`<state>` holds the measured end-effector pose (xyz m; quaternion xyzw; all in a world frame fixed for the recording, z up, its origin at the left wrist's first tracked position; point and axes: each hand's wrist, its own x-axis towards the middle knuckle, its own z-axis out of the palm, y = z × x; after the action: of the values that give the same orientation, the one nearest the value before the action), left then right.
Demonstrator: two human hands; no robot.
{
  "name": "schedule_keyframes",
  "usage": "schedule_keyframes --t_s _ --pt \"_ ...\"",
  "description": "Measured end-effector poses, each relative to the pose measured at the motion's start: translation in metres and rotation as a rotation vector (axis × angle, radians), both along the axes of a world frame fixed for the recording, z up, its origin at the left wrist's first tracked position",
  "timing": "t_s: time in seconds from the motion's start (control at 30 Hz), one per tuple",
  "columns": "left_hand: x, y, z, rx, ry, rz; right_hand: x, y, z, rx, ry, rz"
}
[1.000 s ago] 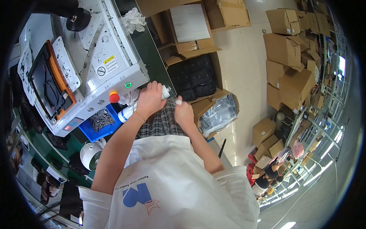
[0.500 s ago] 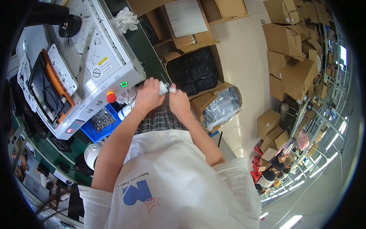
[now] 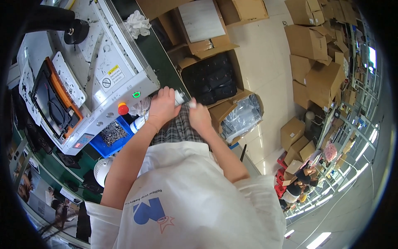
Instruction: Replacing the sealant tube in an automated dispensing machine on an electronics assembly line.
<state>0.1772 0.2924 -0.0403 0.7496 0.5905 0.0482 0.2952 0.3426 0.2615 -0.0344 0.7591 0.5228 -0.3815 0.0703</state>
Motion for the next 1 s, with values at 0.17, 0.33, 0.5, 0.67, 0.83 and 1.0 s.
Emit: schedule_keyframes --t_s 0.17,0.33,0.5,0.67,0.83,1.0 --pt "-0.004 -0.006 0.0 0.003 -0.009 0.007 -0.011 0.005 0.004 0.041 0.007 0.004" --pt "-0.001 -0.006 0.0 0.002 0.006 -0.011 -0.008 0.003 -0.001 0.065 -0.014 0.005" --pt "-0.002 -0.004 -0.001 -0.021 0.006 -0.006 -0.017 0.019 -0.002 0.0 0.045 0.008" --pt "-0.003 -0.007 -0.002 0.004 -0.017 0.004 -0.008 -0.001 0.004 -0.019 -0.007 -0.039" --pt "-0.002 -0.002 -0.002 -0.046 -0.023 0.006 -0.022 0.015 0.001 0.052 0.021 -0.045" --pt "-0.004 0.0 -0.005 -0.012 -0.028 0.017 -0.021 0.021 0.002 0.004 0.017 -0.023"
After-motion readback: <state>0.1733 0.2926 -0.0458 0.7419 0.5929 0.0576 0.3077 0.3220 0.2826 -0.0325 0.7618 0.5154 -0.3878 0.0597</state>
